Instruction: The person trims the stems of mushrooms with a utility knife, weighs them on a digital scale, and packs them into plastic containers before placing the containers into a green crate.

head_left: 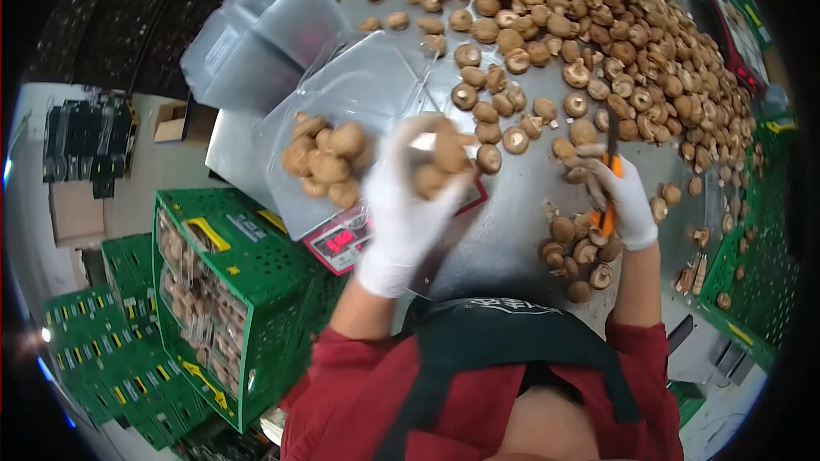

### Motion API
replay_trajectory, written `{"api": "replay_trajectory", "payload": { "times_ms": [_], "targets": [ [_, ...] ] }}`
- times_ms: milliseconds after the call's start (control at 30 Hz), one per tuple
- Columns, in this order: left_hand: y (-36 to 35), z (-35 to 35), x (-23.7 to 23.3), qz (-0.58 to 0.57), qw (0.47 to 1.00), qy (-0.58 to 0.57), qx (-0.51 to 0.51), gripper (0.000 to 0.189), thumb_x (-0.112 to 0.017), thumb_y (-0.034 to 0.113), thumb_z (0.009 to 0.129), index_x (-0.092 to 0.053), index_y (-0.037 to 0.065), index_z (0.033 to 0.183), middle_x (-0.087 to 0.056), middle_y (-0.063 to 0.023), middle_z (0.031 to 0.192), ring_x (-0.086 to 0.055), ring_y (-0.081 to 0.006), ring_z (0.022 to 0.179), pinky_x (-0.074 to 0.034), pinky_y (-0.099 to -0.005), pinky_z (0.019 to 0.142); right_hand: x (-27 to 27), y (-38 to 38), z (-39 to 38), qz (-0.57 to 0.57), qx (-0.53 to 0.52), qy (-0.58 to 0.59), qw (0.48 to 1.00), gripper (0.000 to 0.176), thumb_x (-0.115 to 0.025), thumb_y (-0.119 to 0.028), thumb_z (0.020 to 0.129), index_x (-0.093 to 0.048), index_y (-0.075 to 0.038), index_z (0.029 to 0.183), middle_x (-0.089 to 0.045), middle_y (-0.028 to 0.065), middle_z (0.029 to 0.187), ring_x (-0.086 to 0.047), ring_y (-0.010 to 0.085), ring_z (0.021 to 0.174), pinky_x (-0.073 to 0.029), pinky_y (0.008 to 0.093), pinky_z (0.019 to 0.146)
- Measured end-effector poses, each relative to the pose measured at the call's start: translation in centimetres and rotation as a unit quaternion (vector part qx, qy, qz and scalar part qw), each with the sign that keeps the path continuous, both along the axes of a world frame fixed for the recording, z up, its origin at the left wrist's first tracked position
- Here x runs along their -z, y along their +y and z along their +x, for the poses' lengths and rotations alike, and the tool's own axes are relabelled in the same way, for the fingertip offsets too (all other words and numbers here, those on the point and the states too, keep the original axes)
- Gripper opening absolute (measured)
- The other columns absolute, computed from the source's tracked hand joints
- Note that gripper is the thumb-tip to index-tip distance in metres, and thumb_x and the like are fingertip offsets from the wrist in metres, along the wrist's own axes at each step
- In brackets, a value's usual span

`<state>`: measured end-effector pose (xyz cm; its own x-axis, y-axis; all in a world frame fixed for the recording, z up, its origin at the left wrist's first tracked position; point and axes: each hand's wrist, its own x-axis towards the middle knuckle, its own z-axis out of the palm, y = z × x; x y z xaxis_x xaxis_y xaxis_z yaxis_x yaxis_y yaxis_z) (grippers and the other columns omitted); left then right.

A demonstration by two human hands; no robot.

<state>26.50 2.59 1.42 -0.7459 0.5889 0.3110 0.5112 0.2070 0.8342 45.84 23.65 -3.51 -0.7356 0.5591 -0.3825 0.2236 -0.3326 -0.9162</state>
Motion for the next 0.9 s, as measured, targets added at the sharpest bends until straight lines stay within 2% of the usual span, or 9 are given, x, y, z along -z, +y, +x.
{"api": "replay_trajectory", "payload": {
  "times_ms": [67,133,267,533,633,767,833,867,900],
  "targets": [
    [-3.7,-3.0,-1.8,-0.047,0.984,0.165,-0.054,0.063,-0.082,0.001,0.064,-0.058,0.008,0.122,-0.065,-0.0095,0.107,-0.068,-0.0239,0.091,-0.055,-0.0327,0.076,1.2,0.6,2.6,-0.001,0.016,-0.003,1.0,0.03,-0.053,-0.016,0.097,-0.055,0.003,0.12,-0.069,0.0085,0.096,-0.037,0.0016,0.046,-0.032,0.0178,0.043],
    [-6.8,-5.5,-3.0,-0.151,0.942,0.295,-0.057,0.063,-0.08,0.005,0.067,-0.058,0.013,0.125,-0.064,-0.0098,0.106,-0.067,-0.0258,0.086,-0.055,-0.0347,0.072,1.9,0.7,3.9,0.0,0.035,-0.002,0.999,0.03,-0.053,-0.015,0.097,-0.054,0.004,0.121,-0.069,0.0105,0.099,-0.038,0.0017,0.047,-0.033,0.0175,0.044],
    [-7.5,-5.4,-3.1,-0.34,0.88,0.327,0.051,0.058,-0.077,0.021,0.072,-0.057,0.016,0.126,-0.058,-0.0105,0.102,-0.064,-0.0282,0.077,-0.053,-0.0386,0.067,1.0,-0.3,4.2,0.004,0.049,0.001,0.999,0.029,-0.053,-0.015,0.098,-0.055,0.004,0.119,-0.069,0.0157,0.103,-0.039,0.0015,0.048,-0.034,0.0167,0.045],
    [-6.7,-5.1,-3.4,-0.456,0.825,0.334,0.01,0.046,-0.071,0.01,0.075,-0.062,0.014,0.12,-0.059,-0.0085,0.108,-0.065,-0.0284,0.084,-0.055,-0.0364,0.069,-0.4,-1.8,3.8,0.052,0.015,-0.018,0.998,0.027,-0.056,-0.013,0.097,-0.055,0.004,0.118,-0.069,0.0147,0.104,-0.041,0.0011,0.048,-0.035,0.0169,0.045],
    [-7.5,-5.6,-3.3,-0.419,0.853,0.31,0.013,0.049,-0.07,0.005,0.072,-0.062,0.014,0.12,-0.06,-0.0109,0.115,-0.066,-0.0288,0.085,-0.055,-0.0368,0.07,-0.6,-1.9,4.0,0.049,0.021,-0.02,0.998,0.027,-0.056,-0.013,0.097,-0.056,0.004,0.118,-0.069,0.0133,0.104,-0.04,0.0012,0.048,-0.035,0.0167,0.045],
    [-9.0,-7.1,-5.4,-0.188,0.951,0.244,0.002,0.045,-0.071,0.006,0.072,-0.064,0.013,0.116,-0.062,-0.0104,0.116,-0.067,-0.0281,0.095,-0.054,-0.0325,0.076,-0.9,-2.7,3.4,0.048,0.005,-0.025,0.999,0.026,-0.057,-0.013,0.096,-0.057,0.003,0.116,-0.069,0.0101,0.102,-0.04,0.0011,0.048,-0.035,0.0163,0.045],
    [-11.0,-9.1,-5.9,-0.105,0.982,0.108,-0.118,0.036,-0.071,0.003,0.077,-0.066,0.007,0.113,-0.064,-0.0029,0.102,-0.058,-0.0093,0.077,-0.047,-0.0225,0.062,-1.6,-3.5,2.2,0.055,-0.019,-0.046,0.997,0.025,-0.057,-0.012,0.095,-0.058,0.002,0.116,-0.069,0.0086,0.102,-0.039,0.0008,0.049,-0.035,0.016,0.045],
    [-11.1,-9.1,-6.9,-0.01,0.981,-0.059,-0.185,0.026,-0.067,0.004,0.086,-0.066,0.004,0.112,-0.064,-0.0026,0.095,-0.053,-0.006,0.07,-0.041,-0.0191,0.057,-1.7,-3.8,1.6,0.057,-0.034,-0.06,0.996,0.024,-0.057,-0.012,0.095,-0.058,0.001,0.116,-0.069,0.0079,0.102,-0.039,0.0007,0.049,-0.035,0.0159,0.045],
    [-12.5,-11.0,-6.1,0.129,0.969,-0.118,-0.175,0.019,-0.06,0.01,0.093,-0.066,0.003,0.11,-0.063,-0.0022,0.09,-0.052,-0.0073,0.065,-0.039,-0.0183,0.054,-1.5,-4.1,1.0,0.063,-0.051,-0.053,0.995,0.023,-0.056,-0.011,0.094,-0.059,-0.002,0.115,-0.069,0.0063,0.1,-0.04,0.0007,0.049,-0.034,0.0166,0.044]
  ]
}}
